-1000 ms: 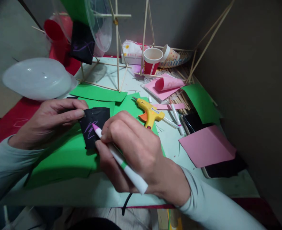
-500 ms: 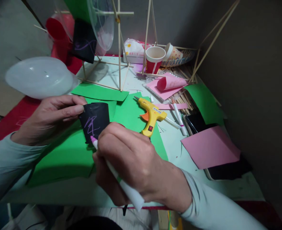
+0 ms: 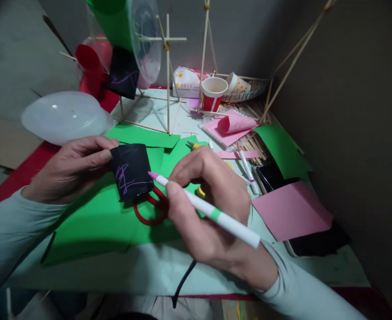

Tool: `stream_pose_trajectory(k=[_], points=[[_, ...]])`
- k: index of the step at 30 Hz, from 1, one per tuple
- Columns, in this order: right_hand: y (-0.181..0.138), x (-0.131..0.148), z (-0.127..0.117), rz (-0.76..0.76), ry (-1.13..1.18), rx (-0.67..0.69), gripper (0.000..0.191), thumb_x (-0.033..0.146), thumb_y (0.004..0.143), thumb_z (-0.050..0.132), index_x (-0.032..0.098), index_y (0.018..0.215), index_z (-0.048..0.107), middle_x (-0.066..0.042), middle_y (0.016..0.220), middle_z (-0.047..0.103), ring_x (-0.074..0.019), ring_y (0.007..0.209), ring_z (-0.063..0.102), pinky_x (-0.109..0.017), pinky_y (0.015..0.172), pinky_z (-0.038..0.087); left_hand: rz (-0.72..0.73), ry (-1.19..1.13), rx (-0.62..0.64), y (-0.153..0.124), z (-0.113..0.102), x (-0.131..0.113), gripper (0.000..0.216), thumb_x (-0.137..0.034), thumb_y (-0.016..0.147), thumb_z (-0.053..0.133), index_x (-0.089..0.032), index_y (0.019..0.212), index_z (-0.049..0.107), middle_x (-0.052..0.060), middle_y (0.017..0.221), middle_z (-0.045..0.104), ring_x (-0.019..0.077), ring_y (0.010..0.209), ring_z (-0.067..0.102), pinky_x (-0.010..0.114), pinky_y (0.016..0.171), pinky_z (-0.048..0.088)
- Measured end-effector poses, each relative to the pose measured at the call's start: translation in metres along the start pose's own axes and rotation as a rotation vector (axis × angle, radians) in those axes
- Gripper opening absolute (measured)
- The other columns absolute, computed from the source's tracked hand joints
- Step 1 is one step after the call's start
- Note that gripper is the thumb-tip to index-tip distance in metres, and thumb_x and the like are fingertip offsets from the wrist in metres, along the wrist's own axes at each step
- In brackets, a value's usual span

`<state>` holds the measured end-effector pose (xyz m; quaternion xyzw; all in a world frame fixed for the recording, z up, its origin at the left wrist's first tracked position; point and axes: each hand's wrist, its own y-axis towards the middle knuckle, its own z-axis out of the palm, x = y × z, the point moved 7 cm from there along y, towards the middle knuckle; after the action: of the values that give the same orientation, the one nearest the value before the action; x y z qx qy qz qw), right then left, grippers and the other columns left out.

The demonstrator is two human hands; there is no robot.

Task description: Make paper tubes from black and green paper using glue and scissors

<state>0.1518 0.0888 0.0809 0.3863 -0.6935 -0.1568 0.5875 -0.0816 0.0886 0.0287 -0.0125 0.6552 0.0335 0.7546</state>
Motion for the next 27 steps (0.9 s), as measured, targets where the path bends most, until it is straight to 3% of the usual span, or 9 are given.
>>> stream_pose_trajectory(k=[4,6,11,14,17,20,24,27], points=[[-0.003,-0.017,-0.004,0.135,0.212,-0.136,0.007,0.015,0.096,0.063,0.021,0.098,0.063,-0.006,0.101,0.067,-0.0161,0.068,0.069,-0.031,0.055,0.058,-0.006,-0.038,-0.01,0.002,-0.001,0.001,0.023,-0.03,0.068,0.096,-0.02,0.075,0.076,-0.003,0.067,0.057,0.0061,0.054,0.046,0.018,0.049,0.041],[-0.003,-0.02,-0.001,0.144,0.192,-0.11,0.007,0.016,0.098,0.06,0.021,0.103,0.064,-0.005,0.101,0.069,-0.0148,0.068,0.071,-0.028,0.054,0.057,-0.009,-0.07,0.017,0.001,0.002,-0.002,0.023,-0.028,0.068,0.094,-0.019,0.075,0.074,-0.004,0.064,0.056,0.0051,0.05,0.043,0.018,0.045,0.037],[-0.001,-0.013,0.008,0.088,-0.059,0.04,0.007,0.015,0.097,0.059,0.018,0.103,0.062,-0.003,0.09,0.069,-0.0154,0.071,0.072,-0.028,0.06,0.055,-0.1,-0.142,0.062,-0.003,0.002,0.0,0.023,-0.029,0.067,0.084,-0.016,0.084,0.074,0.001,0.063,0.062,0.0124,0.05,0.056,0.024,0.045,0.044],[0.0,-0.007,0.01,0.05,-0.131,0.081,0.009,0.013,0.097,0.055,0.017,0.102,0.062,-0.003,0.086,0.067,-0.0132,0.068,0.067,-0.027,0.06,0.052,-0.1,-0.21,-0.006,-0.005,-0.008,0.004,0.034,-0.031,0.066,0.078,-0.015,0.096,0.076,0.006,0.074,0.071,0.0193,0.06,0.065,0.032,0.055,0.055],[0.0,-0.005,0.012,0.051,-0.15,0.093,0.01,0.012,0.096,0.054,0.017,0.101,0.061,-0.003,0.084,0.067,-0.0125,0.067,0.064,-0.026,0.059,0.05,-0.04,-0.256,-0.134,-0.006,-0.02,0.005,0.026,-0.035,0.071,0.08,-0.016,0.088,0.078,0.009,0.087,0.079,0.0283,0.079,0.073,0.043,0.074,0.061],[-0.002,-0.003,0.013,0.048,-0.15,0.111,0.011,0.011,0.095,0.055,0.018,0.101,0.06,-0.002,0.082,0.067,-0.0134,0.068,0.064,-0.027,0.061,0.05,0.005,-0.244,-0.134,-0.006,-0.019,0.002,0.022,-0.037,0.07,0.088,-0.018,0.073,0.077,0.003,0.073,0.076,0.0228,0.072,0.071,0.037,0.073,0.06],[-0.003,-0.002,0.015,0.009,-0.155,0.134,0.012,0.01,0.095,0.056,0.02,0.101,0.061,-0.001,0.081,0.066,-0.0127,0.064,0.062,-0.027,0.059,0.048,-0.007,-0.206,-0.043,-0.003,-0.004,-0.002,0.032,-0.037,0.059,0.096,-0.015,0.059,0.074,-0.001,0.048,0.059,0.0123,0.049,0.055,0.026,0.057,0.053],[-0.002,-0.002,0.016,-0.001,-0.156,0.133,0.013,0.01,0.094,0.056,0.02,0.1,0.061,-0.002,0.081,0.066,-0.013,0.063,0.062,-0.027,0.058,0.048,-0.015,-0.146,0.02,-0.003,0.002,-0.004,0.03,-0.038,0.06,0.095,-0.014,0.064,0.079,0.0,0.049,0.06,0.0092,0.044,0.048,0.024,0.05,0.047]])
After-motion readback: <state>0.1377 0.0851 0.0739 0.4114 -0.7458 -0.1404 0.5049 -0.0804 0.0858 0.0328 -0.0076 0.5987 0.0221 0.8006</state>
